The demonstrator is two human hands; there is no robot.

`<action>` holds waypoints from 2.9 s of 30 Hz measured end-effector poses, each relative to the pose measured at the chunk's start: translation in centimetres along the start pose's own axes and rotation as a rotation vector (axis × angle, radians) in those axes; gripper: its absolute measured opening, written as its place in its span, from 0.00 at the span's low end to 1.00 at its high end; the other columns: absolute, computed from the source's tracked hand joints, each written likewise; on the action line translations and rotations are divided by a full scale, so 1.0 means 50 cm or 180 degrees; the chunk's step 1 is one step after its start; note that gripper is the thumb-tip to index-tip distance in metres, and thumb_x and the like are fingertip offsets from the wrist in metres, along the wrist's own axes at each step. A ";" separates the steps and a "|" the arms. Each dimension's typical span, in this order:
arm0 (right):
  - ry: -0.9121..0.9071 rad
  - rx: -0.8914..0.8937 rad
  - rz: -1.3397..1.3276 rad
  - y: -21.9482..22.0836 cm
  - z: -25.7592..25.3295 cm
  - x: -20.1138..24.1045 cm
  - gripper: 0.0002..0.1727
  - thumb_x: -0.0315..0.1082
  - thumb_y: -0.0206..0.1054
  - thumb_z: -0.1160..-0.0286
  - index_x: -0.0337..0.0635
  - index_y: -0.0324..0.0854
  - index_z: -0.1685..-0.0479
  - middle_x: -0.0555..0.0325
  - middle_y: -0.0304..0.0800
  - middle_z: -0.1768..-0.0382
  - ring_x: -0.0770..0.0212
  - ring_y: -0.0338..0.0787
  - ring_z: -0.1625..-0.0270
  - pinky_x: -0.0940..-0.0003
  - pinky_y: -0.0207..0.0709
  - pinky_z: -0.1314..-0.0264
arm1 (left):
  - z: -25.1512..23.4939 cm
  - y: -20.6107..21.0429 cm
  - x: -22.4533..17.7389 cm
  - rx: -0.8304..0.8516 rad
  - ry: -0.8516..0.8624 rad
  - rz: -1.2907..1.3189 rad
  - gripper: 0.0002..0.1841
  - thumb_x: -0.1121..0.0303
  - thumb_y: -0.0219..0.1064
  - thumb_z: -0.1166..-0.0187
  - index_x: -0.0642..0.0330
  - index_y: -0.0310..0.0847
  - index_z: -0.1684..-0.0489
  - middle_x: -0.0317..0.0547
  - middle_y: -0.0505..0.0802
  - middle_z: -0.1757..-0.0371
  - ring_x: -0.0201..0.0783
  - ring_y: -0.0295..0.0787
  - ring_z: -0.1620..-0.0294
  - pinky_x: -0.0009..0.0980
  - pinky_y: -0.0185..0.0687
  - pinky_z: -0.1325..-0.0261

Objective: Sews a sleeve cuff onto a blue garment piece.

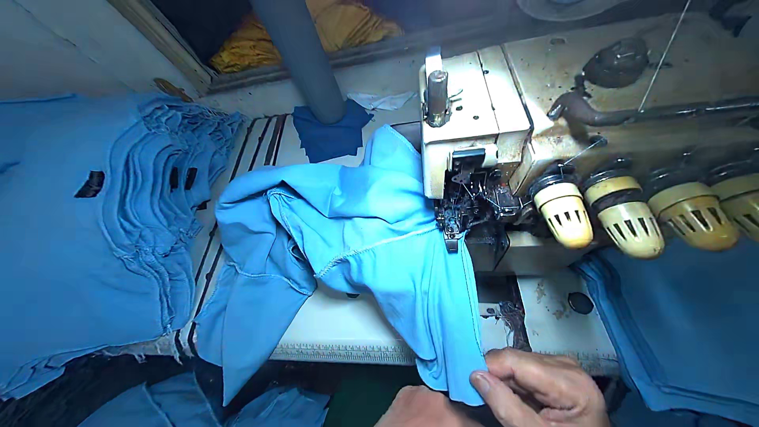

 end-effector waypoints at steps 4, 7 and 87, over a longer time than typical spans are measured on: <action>-0.0307 -0.0285 0.0532 0.006 0.019 -0.023 0.09 0.24 0.68 0.26 0.30 0.85 0.73 0.51 0.90 0.76 0.73 0.87 0.71 0.83 0.79 0.65 | 0.036 -0.044 0.152 -0.2118 -0.0885 0.3107 0.11 0.62 0.60 0.15 0.62 0.80 0.54 0.34 0.96 0.63 0.27 0.94 0.65 0.29 0.92 0.58; -0.0384 -0.0483 0.0477 0.008 0.016 -0.040 0.09 0.25 0.68 0.26 0.31 0.84 0.74 0.53 0.87 0.79 0.75 0.83 0.74 0.86 0.76 0.69 | 0.079 -0.120 0.173 -0.3686 -0.0727 0.3006 0.09 0.78 0.61 0.20 0.63 0.90 0.61 0.37 0.98 0.63 0.28 0.96 0.59 0.28 0.92 0.48; -0.0600 -0.1296 0.1012 -0.071 -0.013 0.035 0.27 0.39 0.70 0.24 0.45 0.73 0.25 0.66 0.93 0.47 0.79 0.90 0.45 0.81 0.84 0.40 | 0.029 -0.138 -0.161 -0.2145 0.1137 -0.0096 0.06 0.75 0.69 0.22 0.66 0.92 0.64 0.54 0.97 0.57 0.39 0.94 0.49 0.28 0.86 0.43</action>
Point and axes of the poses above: each hand's wrist, its own z-axis away from the middle knuckle, its own y-axis out of the palm, x = y × z, the point moved 10 cm from there along -z, towards the middle knuckle
